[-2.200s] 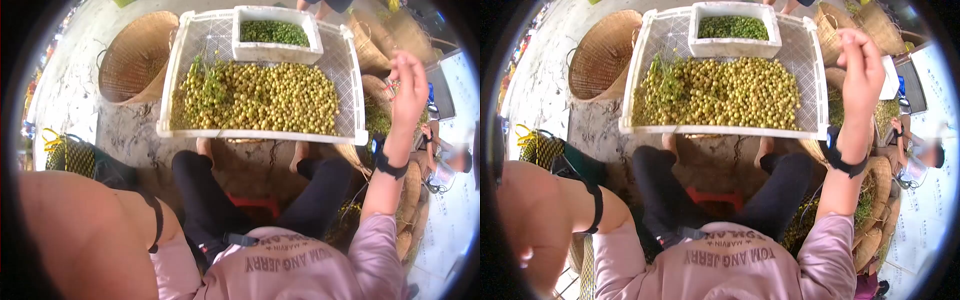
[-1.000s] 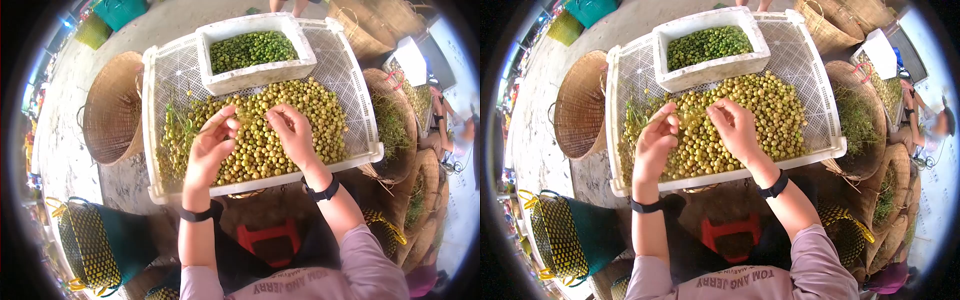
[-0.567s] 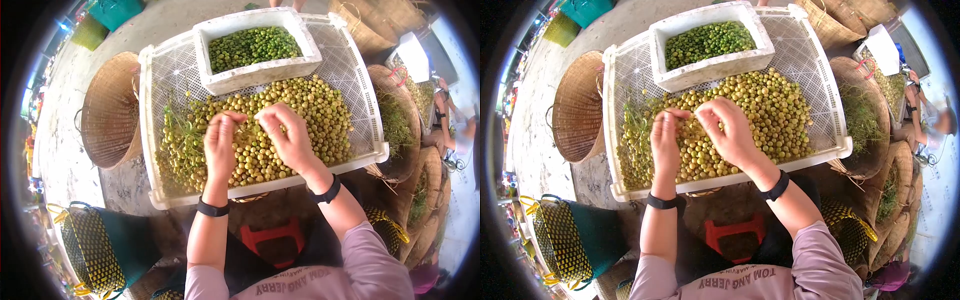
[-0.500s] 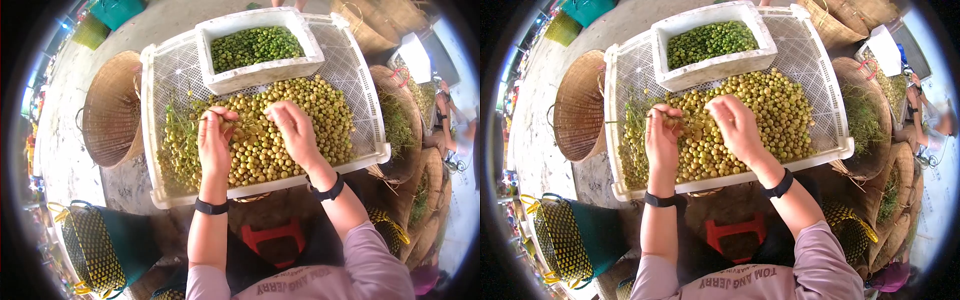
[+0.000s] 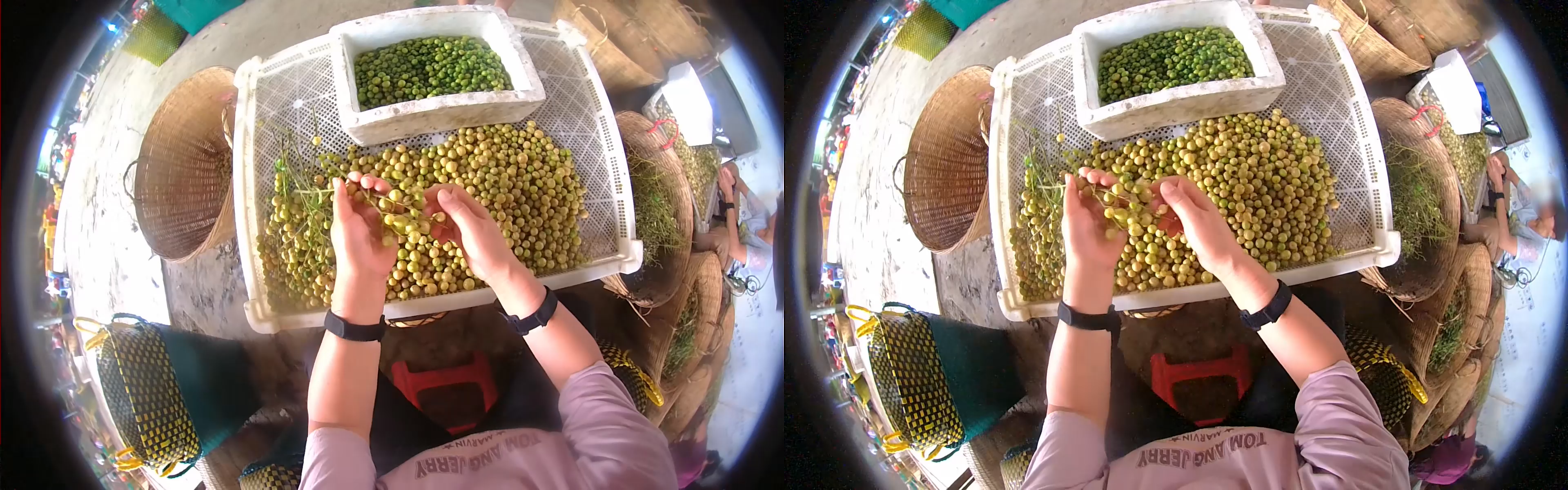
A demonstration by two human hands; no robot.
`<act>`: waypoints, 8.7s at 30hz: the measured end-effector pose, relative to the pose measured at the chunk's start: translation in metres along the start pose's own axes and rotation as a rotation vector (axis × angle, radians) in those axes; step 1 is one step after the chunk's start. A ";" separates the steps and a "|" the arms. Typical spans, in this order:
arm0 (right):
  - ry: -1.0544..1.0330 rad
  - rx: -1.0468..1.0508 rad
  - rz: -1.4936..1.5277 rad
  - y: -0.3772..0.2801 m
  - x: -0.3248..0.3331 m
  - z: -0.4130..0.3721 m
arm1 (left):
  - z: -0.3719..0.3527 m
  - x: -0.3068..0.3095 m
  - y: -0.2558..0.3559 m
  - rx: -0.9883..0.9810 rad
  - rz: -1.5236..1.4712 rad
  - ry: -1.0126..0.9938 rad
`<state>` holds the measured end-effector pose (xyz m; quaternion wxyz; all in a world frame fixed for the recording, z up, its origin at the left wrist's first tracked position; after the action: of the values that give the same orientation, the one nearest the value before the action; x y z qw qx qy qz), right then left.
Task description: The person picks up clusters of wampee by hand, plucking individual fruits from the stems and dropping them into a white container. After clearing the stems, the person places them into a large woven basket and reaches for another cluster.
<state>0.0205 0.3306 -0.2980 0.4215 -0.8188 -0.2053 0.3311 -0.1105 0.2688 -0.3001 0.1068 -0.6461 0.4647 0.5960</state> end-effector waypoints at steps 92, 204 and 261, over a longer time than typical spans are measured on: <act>-0.068 0.009 -0.030 -0.019 0.016 -0.008 | 0.009 0.000 0.008 -0.129 0.480 0.124; 0.166 0.033 -0.090 -0.022 0.032 -0.014 | -0.012 -0.044 -0.005 -0.170 0.834 -0.136; -0.007 -0.042 0.170 -0.007 0.025 -0.016 | 0.005 -0.020 -0.013 -0.020 0.297 0.011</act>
<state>0.0484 0.3413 -0.2942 0.3738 -0.8408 -0.1437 0.3642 -0.1018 0.2888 -0.2893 0.0083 -0.5745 0.5498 0.6063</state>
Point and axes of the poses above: each hand's wrist, its own z-axis towards the middle knuckle, its own x-axis out of the back of the hand, y = z × x, the point moved 8 cm from there along z, towards the middle knuckle, and after that the axes turned 9 degrees about -x, right-handed, at the moved point
